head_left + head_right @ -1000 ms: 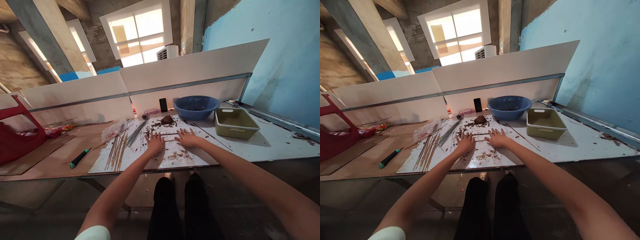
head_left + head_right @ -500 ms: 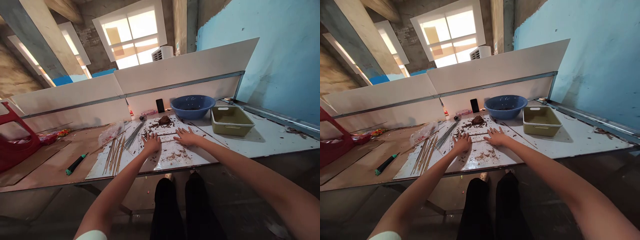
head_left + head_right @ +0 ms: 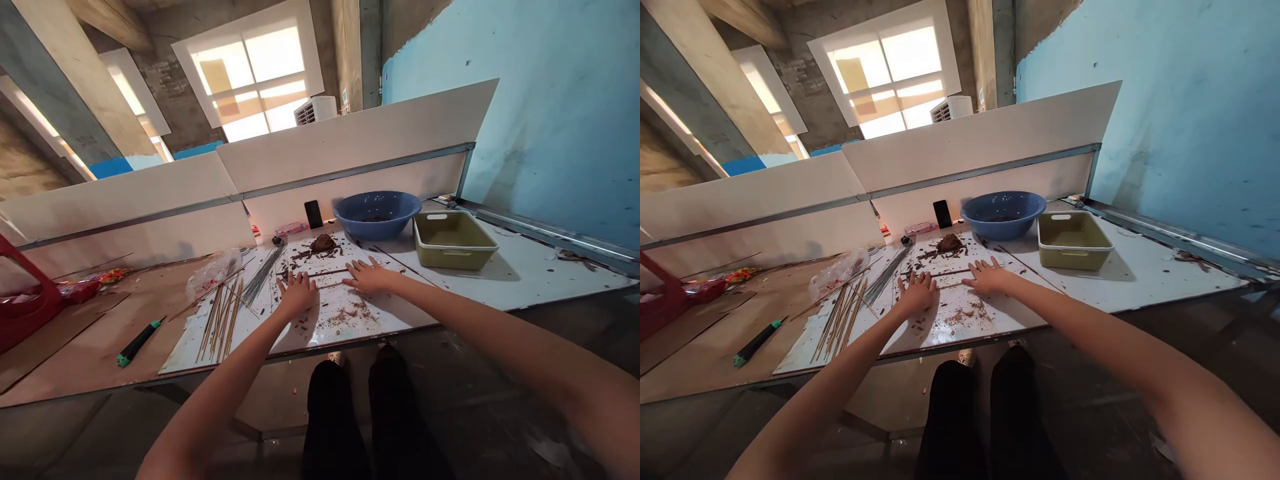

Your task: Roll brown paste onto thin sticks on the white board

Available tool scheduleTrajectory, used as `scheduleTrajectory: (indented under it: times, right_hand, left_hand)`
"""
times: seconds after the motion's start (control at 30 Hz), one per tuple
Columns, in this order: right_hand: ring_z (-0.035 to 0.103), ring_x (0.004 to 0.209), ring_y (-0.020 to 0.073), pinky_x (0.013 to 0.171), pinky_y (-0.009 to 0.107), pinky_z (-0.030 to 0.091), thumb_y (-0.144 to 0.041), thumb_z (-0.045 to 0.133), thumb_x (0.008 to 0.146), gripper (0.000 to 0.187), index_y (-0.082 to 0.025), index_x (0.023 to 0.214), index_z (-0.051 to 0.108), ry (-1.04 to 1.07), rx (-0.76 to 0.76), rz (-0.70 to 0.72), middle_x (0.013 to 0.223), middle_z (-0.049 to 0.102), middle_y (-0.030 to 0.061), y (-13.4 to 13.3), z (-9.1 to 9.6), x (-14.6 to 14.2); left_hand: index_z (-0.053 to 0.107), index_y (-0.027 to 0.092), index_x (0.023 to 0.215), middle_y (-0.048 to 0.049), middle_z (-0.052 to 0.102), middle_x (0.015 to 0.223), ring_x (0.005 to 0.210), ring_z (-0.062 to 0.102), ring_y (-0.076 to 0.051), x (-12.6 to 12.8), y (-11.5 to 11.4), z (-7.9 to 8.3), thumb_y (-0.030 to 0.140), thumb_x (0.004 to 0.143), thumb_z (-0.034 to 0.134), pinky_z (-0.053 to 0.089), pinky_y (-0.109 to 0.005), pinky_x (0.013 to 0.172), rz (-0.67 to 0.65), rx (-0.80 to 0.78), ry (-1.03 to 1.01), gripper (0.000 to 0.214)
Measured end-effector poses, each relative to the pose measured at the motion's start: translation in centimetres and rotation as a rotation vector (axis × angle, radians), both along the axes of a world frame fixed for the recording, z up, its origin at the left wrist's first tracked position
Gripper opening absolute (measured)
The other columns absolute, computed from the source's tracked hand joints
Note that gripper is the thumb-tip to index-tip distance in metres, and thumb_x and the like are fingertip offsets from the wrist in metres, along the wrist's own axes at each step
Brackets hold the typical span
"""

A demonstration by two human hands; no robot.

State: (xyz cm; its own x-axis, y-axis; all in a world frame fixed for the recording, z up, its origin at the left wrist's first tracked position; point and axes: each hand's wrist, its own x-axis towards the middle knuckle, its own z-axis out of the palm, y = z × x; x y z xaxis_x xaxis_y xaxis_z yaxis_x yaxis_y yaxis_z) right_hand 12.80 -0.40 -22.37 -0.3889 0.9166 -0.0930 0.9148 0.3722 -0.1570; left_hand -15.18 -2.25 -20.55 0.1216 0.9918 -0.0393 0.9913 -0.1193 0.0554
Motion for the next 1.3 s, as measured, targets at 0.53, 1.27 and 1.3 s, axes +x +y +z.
scheduleTrajectory:
  times: [0.53,1.27,1.3]
  right_hand:
    - [0.008,0.180,0.0364,0.144,0.061,0.005,-0.080,0.017,0.107,0.107,-0.007,0.186,0.015,-0.006,-0.045,-0.074,0.193,0.012,0.0206,-0.7,0.1,-0.1]
    - [0.019,0.178,0.0408,0.142,0.068,0.005,-0.074,0.022,0.110,0.093,-0.020,0.187,0.021,0.016,0.068,-0.013,0.193,0.021,0.0161,-0.8,-1.1,0.7]
    - [0.019,0.178,0.0406,0.143,0.067,0.004,-0.075,0.022,0.110,0.095,-0.020,0.187,0.020,0.025,0.081,0.003,0.193,0.021,0.0156,-1.3,-1.5,1.0]
  left_hand:
    - [0.033,0.023,0.184,-0.0101,0.030,0.191,0.181,0.007,-0.041,-0.4,-0.4,-0.3,0.047,0.117,0.021,0.000,-0.079,0.140,0.013,0.050,0.005,0.072]
    - [0.027,0.018,0.185,-0.0143,0.025,0.191,0.181,0.004,-0.039,-1.3,-2.6,-0.7,0.049,0.117,0.022,-0.002,-0.079,0.140,-0.030,0.045,0.032,0.075]
    - [0.028,0.020,0.185,-0.0136,0.025,0.191,0.181,0.005,-0.039,-1.7,-3.5,-1.0,0.049,0.117,0.023,-0.002,-0.080,0.140,-0.041,0.056,0.033,0.074]
